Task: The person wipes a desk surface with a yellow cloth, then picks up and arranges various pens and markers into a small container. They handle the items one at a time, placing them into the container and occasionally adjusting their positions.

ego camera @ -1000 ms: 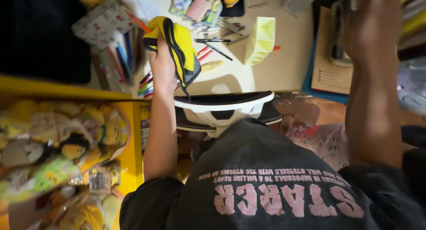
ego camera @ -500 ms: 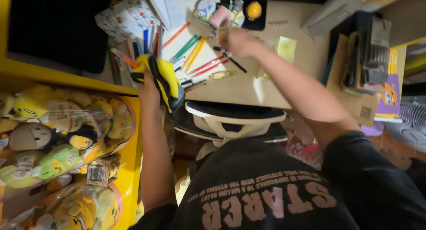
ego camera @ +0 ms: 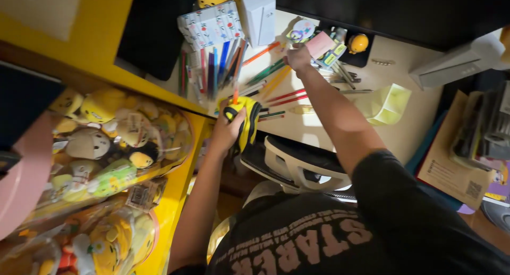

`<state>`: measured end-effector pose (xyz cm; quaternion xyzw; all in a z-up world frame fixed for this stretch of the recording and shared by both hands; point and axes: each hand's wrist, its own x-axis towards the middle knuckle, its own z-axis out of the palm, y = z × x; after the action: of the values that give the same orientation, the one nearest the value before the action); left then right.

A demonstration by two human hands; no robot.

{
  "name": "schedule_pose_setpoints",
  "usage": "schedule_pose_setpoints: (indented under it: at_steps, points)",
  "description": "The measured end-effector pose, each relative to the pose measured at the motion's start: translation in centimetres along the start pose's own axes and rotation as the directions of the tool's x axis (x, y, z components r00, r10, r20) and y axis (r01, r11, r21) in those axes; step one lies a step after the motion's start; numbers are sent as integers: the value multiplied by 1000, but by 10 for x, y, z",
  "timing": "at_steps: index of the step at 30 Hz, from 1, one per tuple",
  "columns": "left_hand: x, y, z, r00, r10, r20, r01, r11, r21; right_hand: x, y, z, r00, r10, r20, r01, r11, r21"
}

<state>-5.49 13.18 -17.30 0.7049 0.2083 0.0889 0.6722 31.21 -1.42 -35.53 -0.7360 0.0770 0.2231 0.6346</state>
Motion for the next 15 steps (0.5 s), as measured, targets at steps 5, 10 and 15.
schedule_pose_setpoints:
  at_steps: [5,10,15]
  points:
    - [48,-17,26,996,80,34,-79,997,-7,-116,-35,-9,973,-170,157,192,972,-137]
    - [74,18,102,986,124,114,-93,965,-245,-283,-83,-41,846,-119,519,-40,958,286]
    - [71,53,138,954,230,195,-202,968,-151,-295,-90,-71,888,-333,317,188,892,412]
